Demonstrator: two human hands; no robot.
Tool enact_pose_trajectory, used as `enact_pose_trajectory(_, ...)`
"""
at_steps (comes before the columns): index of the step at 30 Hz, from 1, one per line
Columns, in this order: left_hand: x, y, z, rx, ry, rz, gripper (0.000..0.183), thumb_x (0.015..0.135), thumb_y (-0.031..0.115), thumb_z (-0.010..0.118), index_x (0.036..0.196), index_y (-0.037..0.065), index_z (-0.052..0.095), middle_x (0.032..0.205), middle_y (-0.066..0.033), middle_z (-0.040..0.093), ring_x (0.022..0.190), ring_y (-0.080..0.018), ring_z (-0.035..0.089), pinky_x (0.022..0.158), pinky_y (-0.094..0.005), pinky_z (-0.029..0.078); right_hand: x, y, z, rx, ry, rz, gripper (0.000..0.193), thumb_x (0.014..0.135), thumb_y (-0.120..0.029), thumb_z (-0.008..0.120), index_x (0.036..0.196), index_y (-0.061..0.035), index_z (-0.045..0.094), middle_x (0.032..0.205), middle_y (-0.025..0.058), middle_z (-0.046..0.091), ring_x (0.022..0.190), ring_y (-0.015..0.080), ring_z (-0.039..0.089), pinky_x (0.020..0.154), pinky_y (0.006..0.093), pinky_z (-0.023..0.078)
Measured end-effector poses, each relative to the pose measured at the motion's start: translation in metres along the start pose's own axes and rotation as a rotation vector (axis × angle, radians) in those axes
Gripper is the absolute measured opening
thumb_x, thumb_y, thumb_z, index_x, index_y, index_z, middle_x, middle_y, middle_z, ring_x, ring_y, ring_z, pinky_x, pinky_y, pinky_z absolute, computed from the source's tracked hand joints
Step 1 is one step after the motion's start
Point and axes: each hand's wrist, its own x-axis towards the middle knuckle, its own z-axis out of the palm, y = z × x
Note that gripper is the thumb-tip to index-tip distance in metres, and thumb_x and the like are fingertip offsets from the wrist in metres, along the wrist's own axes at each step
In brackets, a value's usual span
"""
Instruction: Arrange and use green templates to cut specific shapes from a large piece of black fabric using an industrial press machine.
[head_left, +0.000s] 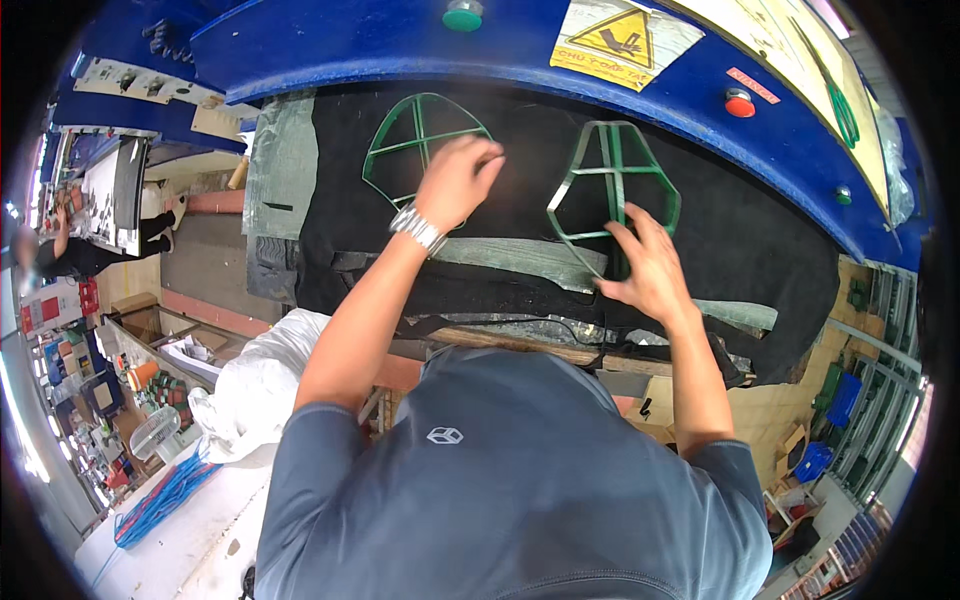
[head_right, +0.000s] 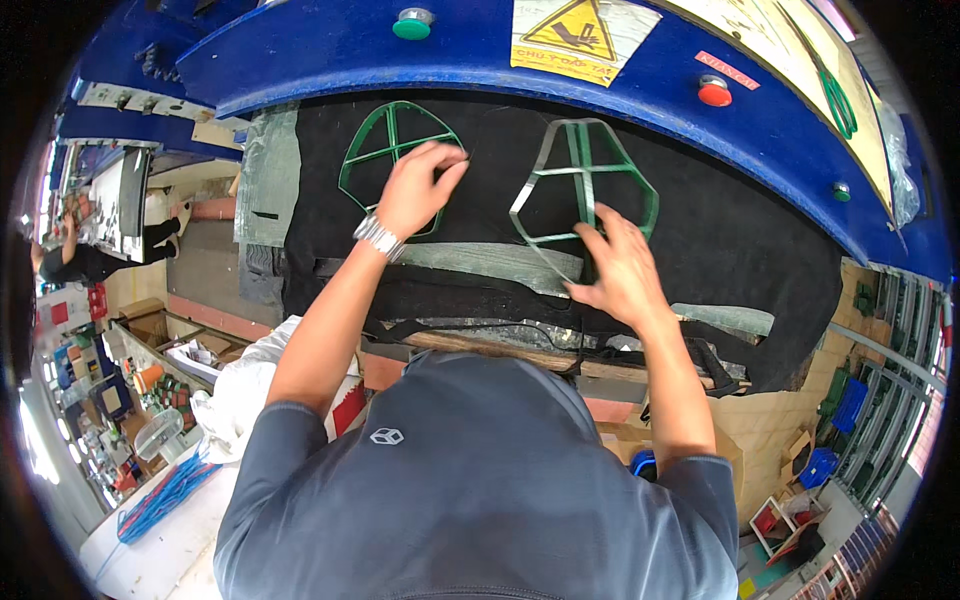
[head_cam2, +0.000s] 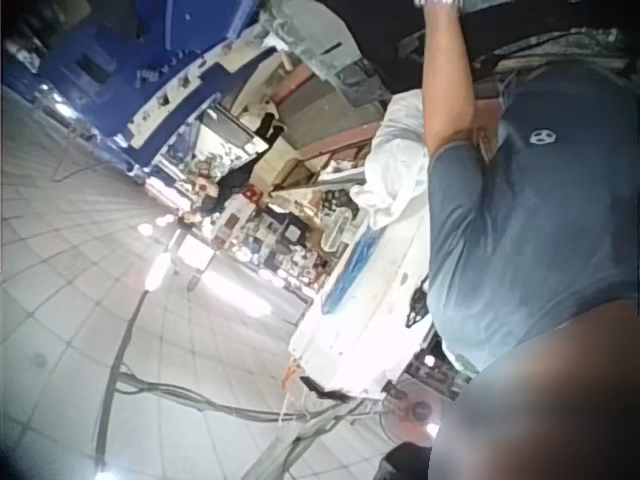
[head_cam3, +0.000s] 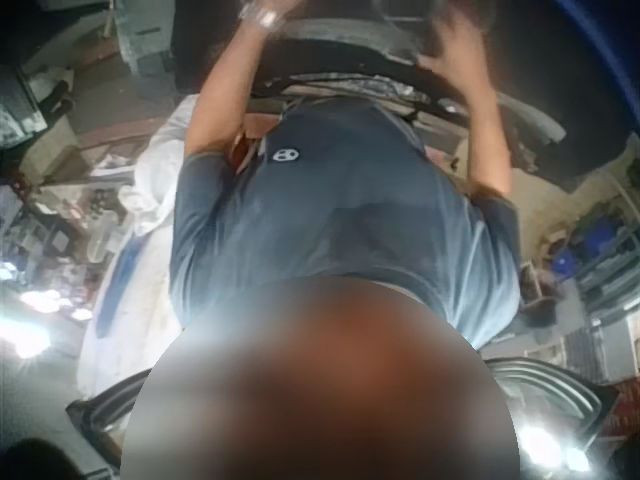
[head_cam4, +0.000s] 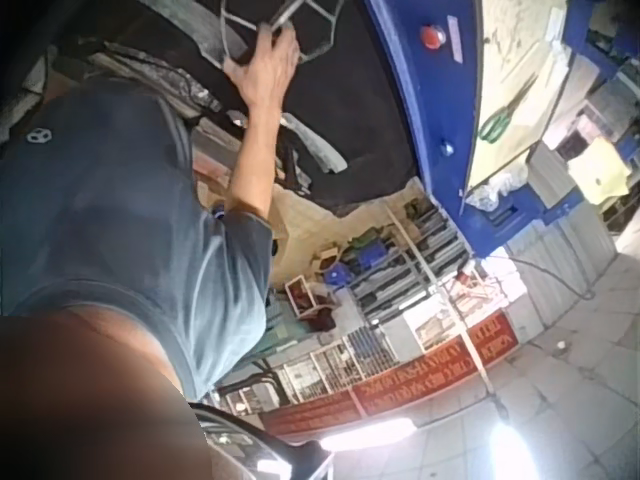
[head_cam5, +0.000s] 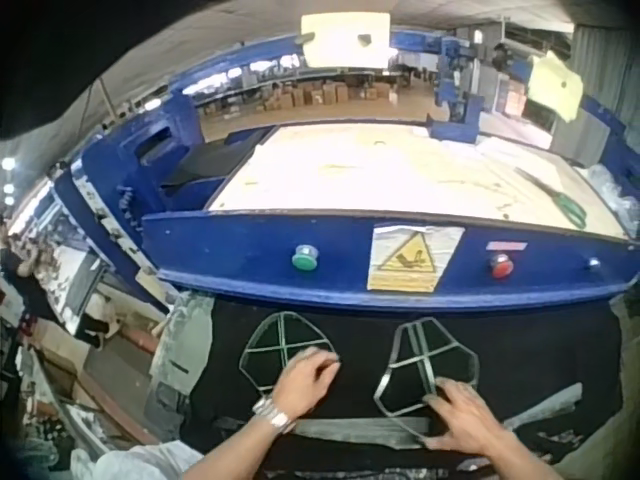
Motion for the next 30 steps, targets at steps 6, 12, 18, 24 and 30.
enact_pose_trajectory(6, 0.09, 0.01, 0.071, 0.565, -0.062, -0.089, 0.05, 0.088, 0.043, 0.081, 0.121, 0.006, 0.073, 0.128, -0.0141, 0.066, 0.123, -0.0367, 0.058, 0.099, -0.0545, 0.048, -0.091, 0.074, -0.005, -0.087, 0.054, 0.382, 0.081, 0.064, -0.021, 0.093, 0.136, -0.0016, 0.063, 0.155, 0.023, 0.047, 0.138, 0.0435, 0.051, 0.114, 0.0484, 0.045)
enact_pose_trajectory(12, 0.114, 0.001, 0.082, 0.459, -0.274, -0.258, 0.043, 0.088, 0.043, 0.081, 0.112, 0.008, 0.075, 0.117, -0.0158, 0.073, 0.121, -0.038, 0.061, 0.095, -0.0587, 0.048, -0.124, 0.084, -0.003, -0.162, 0.1, 0.481, 0.075, 0.071, -0.021, 0.092, 0.137, -0.003, 0.062, 0.154, 0.0227, 0.046, 0.138, 0.0432, 0.049, 0.114, 0.0515, 0.044)
enact_pose_trajectory(18, 0.041, 0.112, 0.051, -0.102, -0.444, 0.201, 0.022, 0.088, 0.012, 0.077, 0.093, 0.002, 0.058, 0.084, -0.0181, 0.069, 0.085, -0.0389, 0.072, 0.073, -0.0434, 0.054, -0.049, 0.034, 0.008, 0.483, 0.452, 0.368, 0.096, 0.071, -0.023, 0.096, 0.152, -0.0073, 0.048, 0.152, 0.0195, 0.051, 0.136, 0.0349, 0.055, 0.108, 0.0462, 0.051)
enact_pose_trajectory(24, -0.034, 0.128, -0.006, -0.545, -0.026, -0.066, 0.036, 0.09, 0.004, 0.08, 0.084, 0.008, 0.045, 0.089, -0.0028, 0.068, 0.086, -0.0096, 0.065, 0.074, -0.0275, 0.051, -0.012, 0.036, 0.039, 0.838, -0.209, 0.528, 0.027, 0.088, -0.009, 0.085, 0.109, -0.0008, 0.071, 0.097, -0.0034, 0.069, 0.089, 0.0043, 0.061, 0.077, 0.0233, 0.05)
enact_pose_trajectory(30, -0.155, 0.053, -0.001, -0.751, -0.116, -0.584, 0.03, 0.096, 0.008, 0.075, 0.087, 0.009, 0.047, 0.071, 0.0083, 0.043, 0.061, -0.0016, 0.042, 0.054, -0.0233, 0.036, 0.039, 0.033, 0.011, 1.072, 0.063, 0.244, 0.007, 0.099, -0.004, 0.072, 0.101, -0.0038, 0.066, 0.087, -0.0074, 0.062, 0.082, 0.0, 0.056, 0.072, 0.0197, 0.045)
